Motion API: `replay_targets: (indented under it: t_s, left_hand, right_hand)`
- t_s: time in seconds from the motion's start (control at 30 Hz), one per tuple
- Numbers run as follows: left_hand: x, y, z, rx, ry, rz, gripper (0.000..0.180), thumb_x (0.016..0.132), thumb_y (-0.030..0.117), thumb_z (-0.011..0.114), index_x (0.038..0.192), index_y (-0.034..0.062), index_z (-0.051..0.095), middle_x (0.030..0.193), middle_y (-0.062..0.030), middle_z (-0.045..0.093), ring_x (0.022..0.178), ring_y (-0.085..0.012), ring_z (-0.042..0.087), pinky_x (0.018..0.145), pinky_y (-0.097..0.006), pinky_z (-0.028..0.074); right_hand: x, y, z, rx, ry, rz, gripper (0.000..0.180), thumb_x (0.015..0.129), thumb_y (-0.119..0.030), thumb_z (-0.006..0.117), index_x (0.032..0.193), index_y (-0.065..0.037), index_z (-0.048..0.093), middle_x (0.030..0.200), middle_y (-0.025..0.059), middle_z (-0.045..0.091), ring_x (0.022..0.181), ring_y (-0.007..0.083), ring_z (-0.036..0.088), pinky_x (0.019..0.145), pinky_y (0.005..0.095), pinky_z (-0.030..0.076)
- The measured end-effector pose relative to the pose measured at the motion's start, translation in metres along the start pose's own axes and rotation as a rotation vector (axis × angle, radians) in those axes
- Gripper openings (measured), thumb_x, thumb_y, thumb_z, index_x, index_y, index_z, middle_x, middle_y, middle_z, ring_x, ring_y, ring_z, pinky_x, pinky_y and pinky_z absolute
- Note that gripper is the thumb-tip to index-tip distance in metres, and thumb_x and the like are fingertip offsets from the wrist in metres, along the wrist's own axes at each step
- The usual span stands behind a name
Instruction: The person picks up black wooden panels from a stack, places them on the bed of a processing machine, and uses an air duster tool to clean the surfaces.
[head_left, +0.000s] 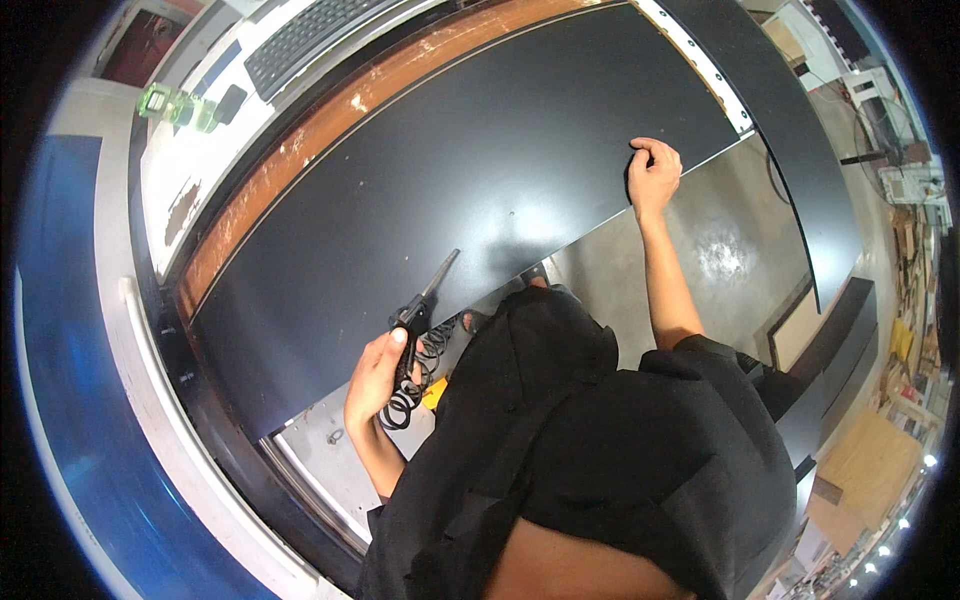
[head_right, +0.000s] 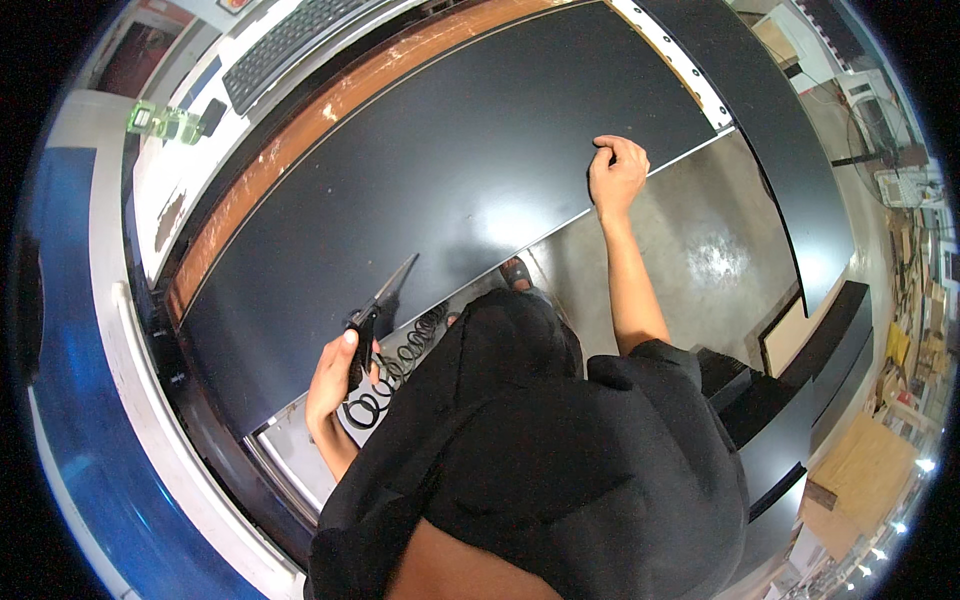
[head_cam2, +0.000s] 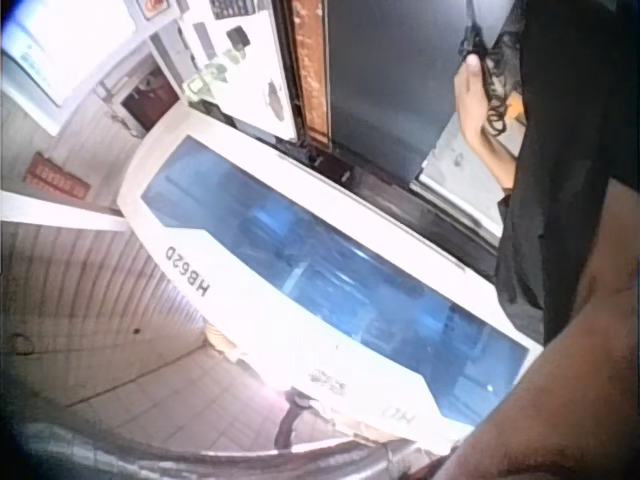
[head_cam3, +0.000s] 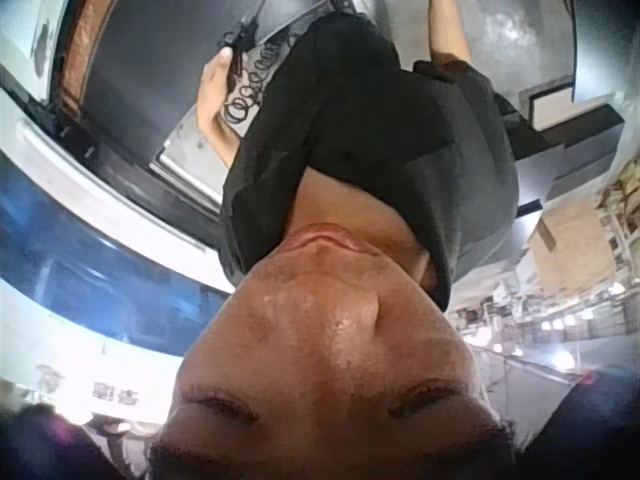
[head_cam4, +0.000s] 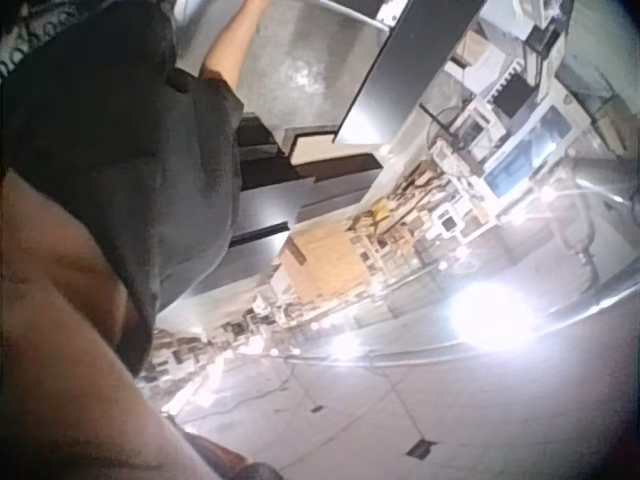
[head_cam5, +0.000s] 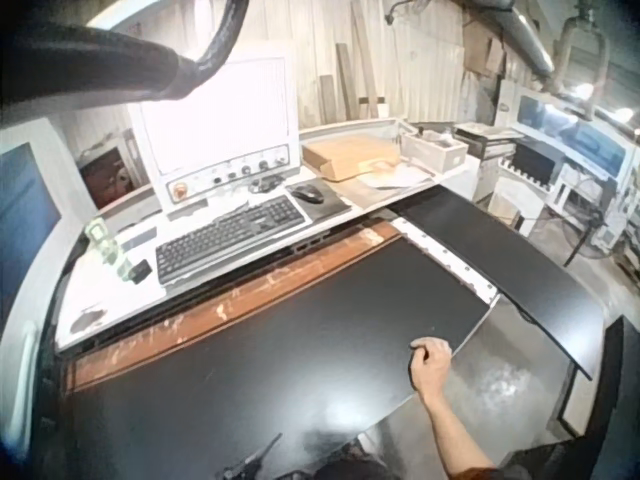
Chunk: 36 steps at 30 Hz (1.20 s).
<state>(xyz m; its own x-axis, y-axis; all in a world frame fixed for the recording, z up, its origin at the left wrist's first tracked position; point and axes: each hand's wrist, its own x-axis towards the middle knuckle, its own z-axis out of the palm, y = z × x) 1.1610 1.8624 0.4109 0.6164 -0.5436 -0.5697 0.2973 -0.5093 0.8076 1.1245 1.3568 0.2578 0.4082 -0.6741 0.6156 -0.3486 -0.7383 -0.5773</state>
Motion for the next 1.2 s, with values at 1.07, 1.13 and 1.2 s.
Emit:
replay_targets:
  t_s: [1.07, 1.13, 1.2]
  left_hand:
    - [0.002, -0.017, -0.011, -0.099, -0.118, 0.178, 0.059, 0.109, 0.054, 0.045, 0.093, 0.003, 0.069, 0.065, -0.003, 0.065, 0.065, -0.0127, 0.062, 0.065, -0.03, 0.048]
    - [-0.006, -0.026, 0.001, -0.165, -0.336, 0.089, 0.055, 0.109, 0.047, 0.049, 0.093, -0.0001, 0.071, 0.071, -0.0052, 0.067, 0.066, -0.0128, 0.062, 0.064, -0.03, 0.048]
    - [-0.019, -0.028, 0.005, -0.034, -0.406, 0.04, 0.053, 0.109, 0.045, 0.049, 0.094, -0.0005, 0.071, 0.07, -0.0042, 0.067, 0.068, -0.0129, 0.062, 0.065, -0.03, 0.049]
  right_hand:
    - [-0.07, -0.171, 0.057, 0.327, -0.559, -0.291, 0.012, 0.088, -0.009, 0.064, 0.092, -0.009, 0.076, 0.111, 0.0083, 0.071, 0.119, 0.0303, 0.059, 0.107, 0.0462, 0.04]
    - [-0.07, -0.171, 0.055, 0.331, -0.558, -0.283, 0.012, 0.087, -0.009, 0.065, 0.092, -0.009, 0.076, 0.11, 0.008, 0.071, 0.118, 0.0298, 0.059, 0.107, 0.046, 0.04]
    - [-0.069, -0.17, 0.054, 0.326, -0.563, -0.282, 0.011, 0.087, -0.009, 0.066, 0.091, -0.009, 0.076, 0.11, 0.0075, 0.071, 0.118, 0.0291, 0.059, 0.107, 0.0454, 0.04]
